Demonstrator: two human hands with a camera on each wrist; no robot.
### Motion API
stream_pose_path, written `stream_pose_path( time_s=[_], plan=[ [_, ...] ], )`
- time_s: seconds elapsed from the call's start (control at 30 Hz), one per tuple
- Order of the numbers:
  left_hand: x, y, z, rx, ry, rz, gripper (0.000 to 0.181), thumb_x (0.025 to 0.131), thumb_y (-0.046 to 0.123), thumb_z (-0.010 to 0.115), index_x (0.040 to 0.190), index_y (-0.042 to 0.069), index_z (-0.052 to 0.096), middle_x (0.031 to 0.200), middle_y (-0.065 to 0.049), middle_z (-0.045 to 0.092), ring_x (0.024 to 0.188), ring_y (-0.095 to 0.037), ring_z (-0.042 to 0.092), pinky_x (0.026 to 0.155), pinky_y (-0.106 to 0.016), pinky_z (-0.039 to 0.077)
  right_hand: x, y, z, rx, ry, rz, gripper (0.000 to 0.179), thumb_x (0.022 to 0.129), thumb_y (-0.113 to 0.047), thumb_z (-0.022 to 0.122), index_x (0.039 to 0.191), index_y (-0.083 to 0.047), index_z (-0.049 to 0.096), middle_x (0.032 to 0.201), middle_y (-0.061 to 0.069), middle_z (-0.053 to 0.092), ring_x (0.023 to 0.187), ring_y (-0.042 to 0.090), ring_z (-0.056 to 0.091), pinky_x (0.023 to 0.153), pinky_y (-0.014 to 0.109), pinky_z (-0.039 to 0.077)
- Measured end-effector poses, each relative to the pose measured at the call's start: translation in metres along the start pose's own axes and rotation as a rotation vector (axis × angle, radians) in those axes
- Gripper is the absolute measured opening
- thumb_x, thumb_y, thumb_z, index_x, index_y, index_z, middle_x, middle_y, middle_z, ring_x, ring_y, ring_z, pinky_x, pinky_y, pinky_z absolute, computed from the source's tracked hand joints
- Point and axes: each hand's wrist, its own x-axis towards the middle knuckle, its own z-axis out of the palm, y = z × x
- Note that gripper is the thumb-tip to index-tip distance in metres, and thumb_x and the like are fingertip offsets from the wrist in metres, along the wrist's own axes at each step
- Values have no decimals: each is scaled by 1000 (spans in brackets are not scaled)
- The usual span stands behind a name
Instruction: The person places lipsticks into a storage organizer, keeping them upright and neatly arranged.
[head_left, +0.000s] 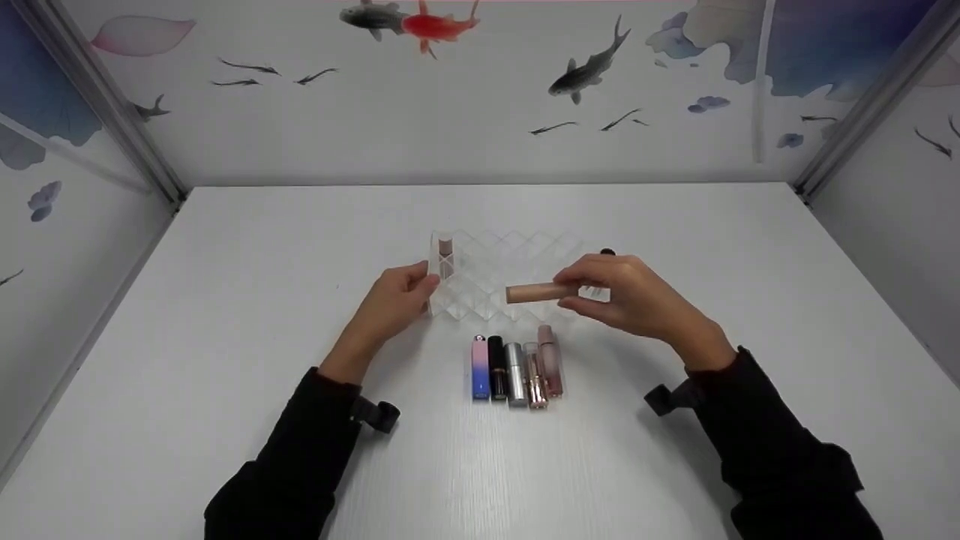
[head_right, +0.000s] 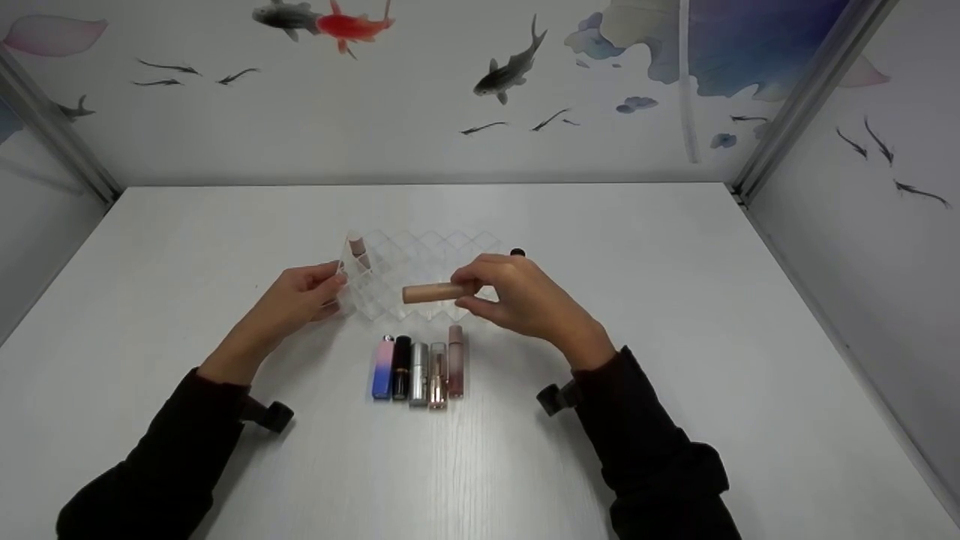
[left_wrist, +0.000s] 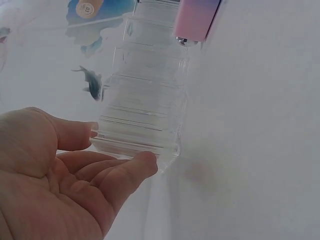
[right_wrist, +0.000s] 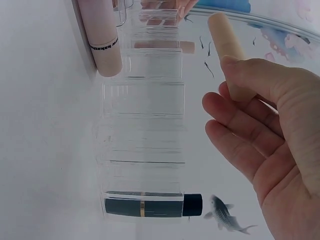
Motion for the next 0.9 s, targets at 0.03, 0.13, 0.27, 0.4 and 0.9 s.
stream_pose_path(
  time_s=[0.03,0.13,0.27,0.4,0.9],
  plan=[
    [0,0,0,1,2,3,49,99,29,48,141,6,42,128,-9,60,101,-21,58,83,-29,51,0,0,0,0,-1,0,23,81,-16,74,104,-12,70,94,-6,69,80,6,61,65,19,49],
    [0,0,0,-1,2,6,49,99,28,47,141,5,42,127,-10,60,101,-21,58,82,-28,51,1,0,1,6,-3,2,23,81,-16,74,104,-12,70,94,-5,69,81,6,61,66,20,50],
    [1,-1,0,6,6,-1,47,99,29,47,140,7,44,124,-9,62,98,-21,58,79,-27,50,1,0,2,7,-13,10,24,82,-16,73,105,-12,69,95,-5,69,81,7,61,66,20,50],
    [2,-2,1,24,19,-12,49,98,31,48,141,8,43,127,-9,60,101,-20,59,84,-30,52,1,0,3,5,-28,18,24,82,-16,73,105,-12,69,96,-6,69,83,5,61,67,20,51],
    [-1,3,-2,48,70,6,52,96,30,53,138,2,46,129,-12,60,113,-21,61,93,-35,51,0,-1,4,4,-62,-7,25,84,-16,71,108,-10,69,97,-4,69,83,6,60,66,21,48]
  ],
)
